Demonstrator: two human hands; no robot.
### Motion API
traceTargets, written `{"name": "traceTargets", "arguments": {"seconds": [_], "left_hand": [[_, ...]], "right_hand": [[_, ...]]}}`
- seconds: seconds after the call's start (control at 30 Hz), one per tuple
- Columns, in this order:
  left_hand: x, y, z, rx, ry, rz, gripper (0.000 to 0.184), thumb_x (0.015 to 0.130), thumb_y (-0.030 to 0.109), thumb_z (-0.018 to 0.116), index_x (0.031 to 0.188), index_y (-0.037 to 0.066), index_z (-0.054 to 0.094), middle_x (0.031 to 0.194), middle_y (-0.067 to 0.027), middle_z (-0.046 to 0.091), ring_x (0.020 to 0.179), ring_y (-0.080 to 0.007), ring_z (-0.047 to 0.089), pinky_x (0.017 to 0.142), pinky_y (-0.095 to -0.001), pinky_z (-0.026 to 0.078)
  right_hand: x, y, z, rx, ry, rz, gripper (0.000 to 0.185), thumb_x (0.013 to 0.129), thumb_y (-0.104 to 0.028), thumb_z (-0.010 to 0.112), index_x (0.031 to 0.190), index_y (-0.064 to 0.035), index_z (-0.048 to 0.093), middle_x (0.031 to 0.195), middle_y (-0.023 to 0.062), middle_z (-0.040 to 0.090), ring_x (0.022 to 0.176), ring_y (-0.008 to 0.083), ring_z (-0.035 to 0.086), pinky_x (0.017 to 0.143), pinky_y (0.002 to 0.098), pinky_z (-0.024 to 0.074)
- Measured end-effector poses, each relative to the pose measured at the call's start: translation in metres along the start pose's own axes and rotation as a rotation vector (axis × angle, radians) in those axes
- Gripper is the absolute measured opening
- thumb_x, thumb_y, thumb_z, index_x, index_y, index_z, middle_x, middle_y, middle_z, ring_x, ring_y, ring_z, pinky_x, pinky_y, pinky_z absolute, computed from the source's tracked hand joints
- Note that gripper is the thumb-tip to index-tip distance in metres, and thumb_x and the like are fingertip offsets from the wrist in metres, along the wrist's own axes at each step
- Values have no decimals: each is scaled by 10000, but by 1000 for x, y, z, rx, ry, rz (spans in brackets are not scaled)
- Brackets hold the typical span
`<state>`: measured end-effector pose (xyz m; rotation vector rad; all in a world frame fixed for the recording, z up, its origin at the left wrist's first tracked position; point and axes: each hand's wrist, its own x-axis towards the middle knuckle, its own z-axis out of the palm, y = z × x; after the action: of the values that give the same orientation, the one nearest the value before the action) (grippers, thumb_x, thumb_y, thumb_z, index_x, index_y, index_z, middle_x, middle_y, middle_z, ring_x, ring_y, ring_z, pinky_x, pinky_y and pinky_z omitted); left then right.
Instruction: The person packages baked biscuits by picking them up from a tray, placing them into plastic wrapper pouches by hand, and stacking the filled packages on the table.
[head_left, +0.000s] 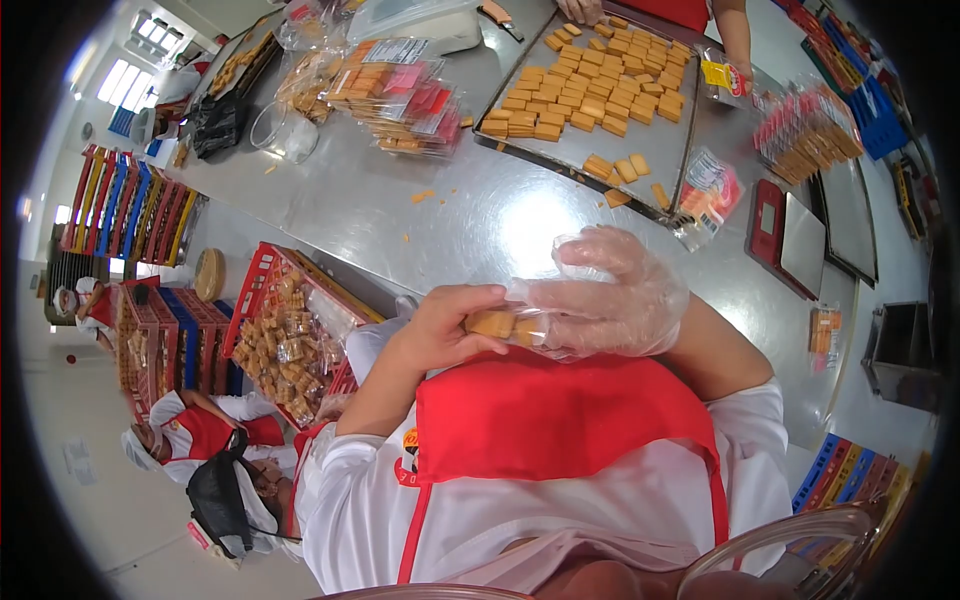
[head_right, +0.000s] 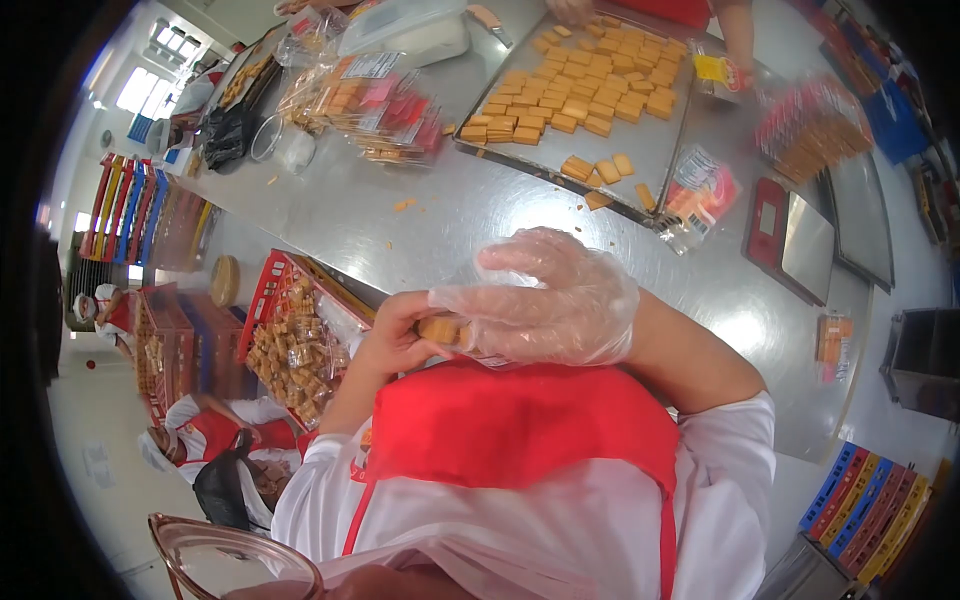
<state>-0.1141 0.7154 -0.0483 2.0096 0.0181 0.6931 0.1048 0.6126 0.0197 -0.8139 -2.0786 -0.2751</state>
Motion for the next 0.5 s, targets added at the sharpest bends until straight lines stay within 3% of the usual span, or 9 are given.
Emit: {"name": "traceTargets", "arguments": {"seconds": [0.1, 0.17, 0.3, 0.4, 0.5], "left_hand": [[3, 1, 2, -34, -31, -31, 612, 646, 240, 755, 1153, 72, 456, 922, -113, 616, 806, -276, 615, 680, -313, 477], [2, 3, 5, -57, -49, -91, 624, 659, 233, 748, 1177, 71, 441, 937, -118, 617, 827, -282, 614, 702, -312, 477], [13, 12, 9, -62, -60, -358, 691, 665, 184, 749, 1243, 84, 385, 854, -103, 622, 772, -189, 599, 692, -275, 455], [14, 4, 6, -244, -20, -559, 733, 665, 118, 742, 1277, 87, 340, 847, -88, 615, 786, -126, 564, 713, -256, 436], [19, 1, 5, -353, -30, -657, 768, 663, 22, 727, 1299, 76, 299, 911, -87, 602, 864, -116, 547, 765, -253, 426]], "right_hand": [[6, -1, -6, 14, -123, 64, 158, 651, -193, 686, 767, -172, 582, 1099, -3, 555, 1004, 252, 481, 765, 379, 439], [6, -3, -6, -38, -214, 112, 245, 618, -212, 705, 829, -180, 586, 1106, 7, 553, 1005, 270, 489, 785, 377, 424], [0, -7, 13, -51, -308, 274, 296, 600, -143, 700, 874, -161, 590, 1110, 53, 545, 1024, 291, 489, 808, 388, 417], [-13, 3, 30, 5, -29, 349, 302, 589, -219, 717, 847, -134, 584, 1098, 80, 514, 994, 316, 504, 790, 401, 443], [-22, 8, 27, 83, -121, 318, 309, 590, -202, 713, 856, -106, 588, 1123, 125, 495, 1001, 341, 497, 811, 401, 438]]}}
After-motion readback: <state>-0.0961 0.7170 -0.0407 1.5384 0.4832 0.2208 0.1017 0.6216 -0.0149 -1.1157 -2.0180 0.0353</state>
